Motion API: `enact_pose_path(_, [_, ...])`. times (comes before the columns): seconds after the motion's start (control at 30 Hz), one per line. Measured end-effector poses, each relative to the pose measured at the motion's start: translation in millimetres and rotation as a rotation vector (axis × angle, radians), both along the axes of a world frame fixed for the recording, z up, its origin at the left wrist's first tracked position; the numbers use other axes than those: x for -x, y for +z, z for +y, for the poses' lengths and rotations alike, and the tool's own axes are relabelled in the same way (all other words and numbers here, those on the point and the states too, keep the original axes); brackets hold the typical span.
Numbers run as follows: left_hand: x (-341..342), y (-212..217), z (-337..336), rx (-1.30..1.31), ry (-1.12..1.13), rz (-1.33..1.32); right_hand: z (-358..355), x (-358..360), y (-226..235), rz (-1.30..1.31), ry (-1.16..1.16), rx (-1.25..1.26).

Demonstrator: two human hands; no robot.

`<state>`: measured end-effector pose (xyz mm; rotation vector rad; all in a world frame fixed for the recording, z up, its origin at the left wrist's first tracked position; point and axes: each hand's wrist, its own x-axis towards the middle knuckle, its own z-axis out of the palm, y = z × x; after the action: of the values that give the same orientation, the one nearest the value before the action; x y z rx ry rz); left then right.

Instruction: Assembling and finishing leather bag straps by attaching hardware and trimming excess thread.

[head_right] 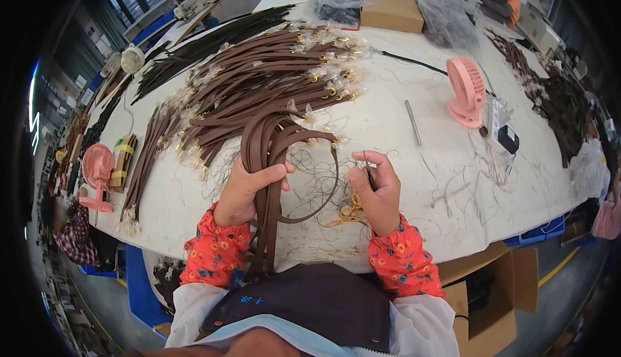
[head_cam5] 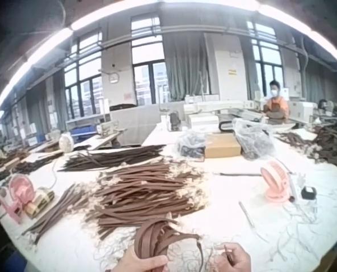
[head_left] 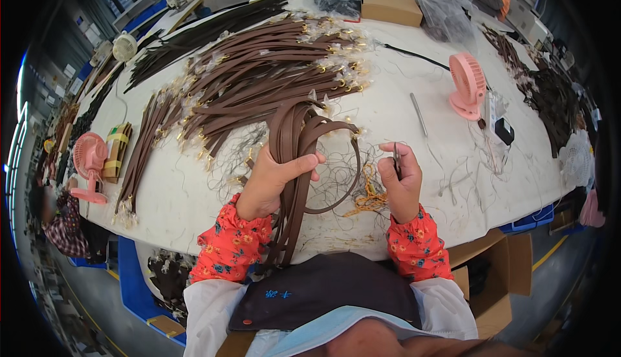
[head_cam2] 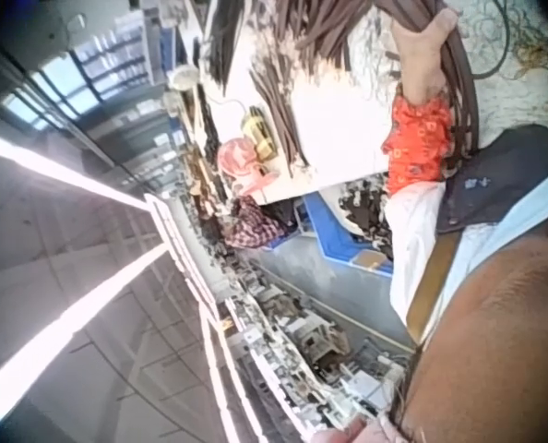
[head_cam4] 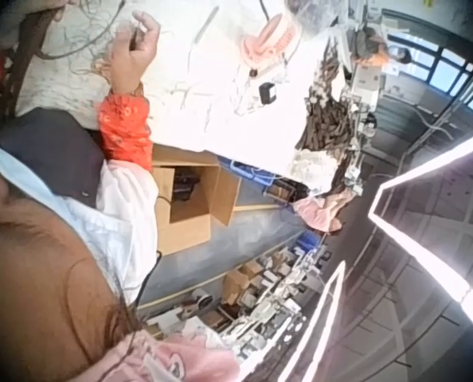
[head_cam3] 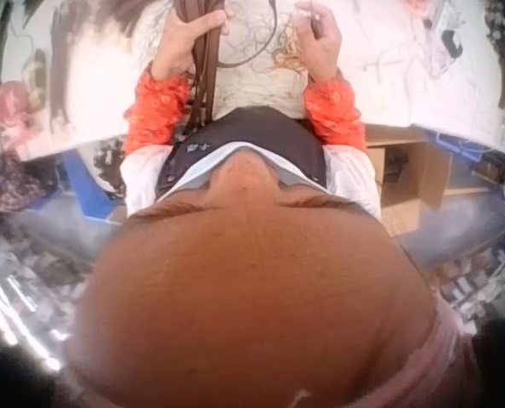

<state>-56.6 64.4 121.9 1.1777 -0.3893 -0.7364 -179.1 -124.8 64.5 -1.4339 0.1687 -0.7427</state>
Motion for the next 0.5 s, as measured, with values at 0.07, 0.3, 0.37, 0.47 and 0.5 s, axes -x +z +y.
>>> enact_pose_path(0.07, [-5,9,7,0.028,0.028,-0.04,-12,7,2,0.141,0.1,0.046])
enact_pose_path(0.3, [-25,62,32,0.316,0.232,-0.301,-44,20,-9,0.333,0.332,0.683])
enact_pose_path(0.37, [-35,73,38,0.428,0.249,-0.327,-46,30,-21,0.335,0.493,0.975])
enact_pose_path(0.47, [-50,85,52,0.604,0.225,-0.317,-60,40,-34,0.496,0.398,1.195])
enact_pose_path(0.5, [-58,89,59,0.64,0.231,-0.335,-69,41,-36,0.488,0.28,1.228])
